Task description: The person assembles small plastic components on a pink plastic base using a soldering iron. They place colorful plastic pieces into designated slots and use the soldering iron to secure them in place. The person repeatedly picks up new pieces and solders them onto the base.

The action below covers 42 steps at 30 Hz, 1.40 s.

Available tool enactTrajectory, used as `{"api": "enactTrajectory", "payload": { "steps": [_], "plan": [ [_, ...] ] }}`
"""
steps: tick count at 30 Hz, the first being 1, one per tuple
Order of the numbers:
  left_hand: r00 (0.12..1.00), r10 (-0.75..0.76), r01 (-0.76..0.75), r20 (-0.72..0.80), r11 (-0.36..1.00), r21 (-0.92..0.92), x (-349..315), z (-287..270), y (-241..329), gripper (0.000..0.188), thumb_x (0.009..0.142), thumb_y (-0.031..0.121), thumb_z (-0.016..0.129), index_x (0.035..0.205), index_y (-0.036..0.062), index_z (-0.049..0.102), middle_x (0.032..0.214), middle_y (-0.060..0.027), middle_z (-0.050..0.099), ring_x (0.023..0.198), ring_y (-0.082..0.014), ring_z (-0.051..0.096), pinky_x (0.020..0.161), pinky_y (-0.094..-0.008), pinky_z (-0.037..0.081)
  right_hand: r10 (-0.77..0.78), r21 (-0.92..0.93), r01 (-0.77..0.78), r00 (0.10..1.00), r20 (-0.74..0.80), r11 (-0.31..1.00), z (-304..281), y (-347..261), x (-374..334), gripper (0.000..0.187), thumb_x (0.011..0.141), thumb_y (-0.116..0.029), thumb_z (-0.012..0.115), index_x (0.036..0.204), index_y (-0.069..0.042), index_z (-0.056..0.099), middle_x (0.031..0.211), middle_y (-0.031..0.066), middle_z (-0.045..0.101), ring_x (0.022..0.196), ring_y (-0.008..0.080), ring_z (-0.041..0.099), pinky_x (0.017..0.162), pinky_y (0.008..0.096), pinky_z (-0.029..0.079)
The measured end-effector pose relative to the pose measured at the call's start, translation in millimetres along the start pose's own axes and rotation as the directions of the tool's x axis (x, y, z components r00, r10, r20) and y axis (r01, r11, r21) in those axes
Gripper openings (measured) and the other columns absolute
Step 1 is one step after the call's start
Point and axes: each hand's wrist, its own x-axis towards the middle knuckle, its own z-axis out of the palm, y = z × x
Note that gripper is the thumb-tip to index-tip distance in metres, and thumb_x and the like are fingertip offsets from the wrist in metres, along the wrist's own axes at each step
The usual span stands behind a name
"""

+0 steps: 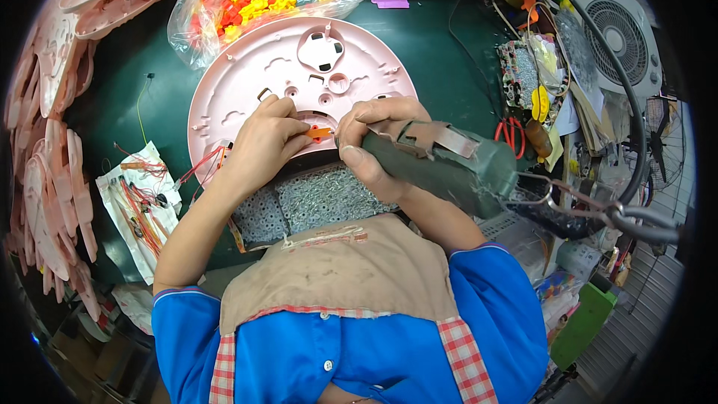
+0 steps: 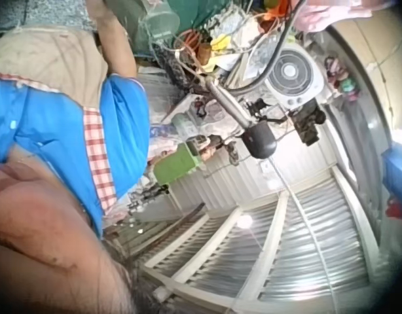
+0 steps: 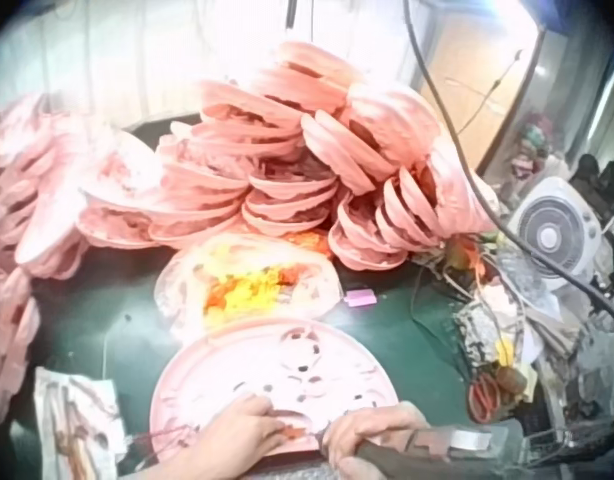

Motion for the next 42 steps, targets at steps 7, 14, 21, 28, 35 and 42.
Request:
{"api": "enactTrajectory", "payload": {
  "steps": [7,14,21,28,35,42],
  "plan": [
    [1.000,0.013,-0.013,-0.007,1.000,-0.002,-0.2,5.2,-4.9,0.017,0.083,0.018,0.081,0.093,0.0041,0.082,0.091,-0.0087,0.064,0.094,-0.0282,0.058,0.084,-0.0406,0.052,0.000,0.013,0.000,1.000,-0.004,1.000,3.8,17.2,-1.8,0.045,0.090,0.000,0.071,0.125,-0.005,0.043,0.076,0.0092,0.061,0.072,0.0199,0.064,0.071,0.0362,0.057],
    [1.000,0.010,-0.011,-0.016,0.999,-0.051,-3.5,0.1,-5.3,0.021,0.082,0.016,0.082,0.100,0.0042,0.081,0.092,-0.0092,0.064,0.094,-0.0295,0.060,0.083,-0.0407,0.052,0.109,0.088,-0.094,0.978,-0.178,0.992,11.0,-3.3,3.2,0.044,0.089,0.001,0.070,0.124,-0.004,0.044,0.072,0.0084,0.060,0.067,0.0189,0.061,0.070,0.0394,0.057],
    [0.943,0.238,-0.216,-0.232,0.969,0.119,-45.0,22.5,48.3,0.027,0.073,0.017,0.082,0.097,0.0107,0.073,0.094,-0.0038,0.061,0.095,-0.0248,0.060,0.088,-0.0420,0.046,0.276,-0.017,-0.276,0.957,0.094,0.961,2.8,-29.2,-46.4,0.047,0.083,-0.001,0.070,0.128,-0.010,0.057,0.072,0.0056,0.066,0.068,0.0222,0.066,0.072,0.0409,0.059],
    [0.939,0.108,-0.126,-0.327,0.992,-0.032,-52.1,42.0,53.9,0.024,0.073,0.013,0.084,0.096,0.0133,0.076,0.089,0.0013,0.063,0.092,-0.0219,0.057,0.089,-0.0399,0.038,0.017,0.202,-0.057,0.981,0.195,0.978,-7.2,-56.1,-10.3,0.051,0.087,-0.002,0.072,0.134,-0.012,0.054,0.077,0.0052,0.067,0.072,0.0208,0.069,0.075,0.0415,0.060],
    [0.945,-0.003,-0.083,-0.327,0.965,-0.250,-54.9,30.6,56.6,0.026,0.073,0.011,0.088,0.098,0.0110,0.081,0.084,0.0015,0.065,0.088,-0.0205,0.057,0.087,-0.0387,0.037,-0.064,0.314,0.019,0.989,0.133,0.949,-4.0,-57.0,-6.5,0.049,0.091,-0.009,0.073,0.134,-0.012,0.049,0.081,0.0057,0.068,0.074,0.0209,0.069,0.076,0.0417,0.059],
    [0.953,-0.057,-0.045,-0.297,0.944,-0.326,-55.3,23.6,58.4,0.028,0.072,0.011,0.088,0.099,0.0119,0.083,0.082,0.0021,0.066,0.088,-0.0192,0.056,0.087,-0.0375,0.035,-0.049,0.309,0.004,0.989,0.139,0.951,-0.9,-58.5,-3.3,0.049,0.091,-0.010,0.073,0.134,-0.011,0.050,0.081,0.0067,0.067,0.073,0.0206,0.069,0.077,0.0424,0.059]
  ]
}}
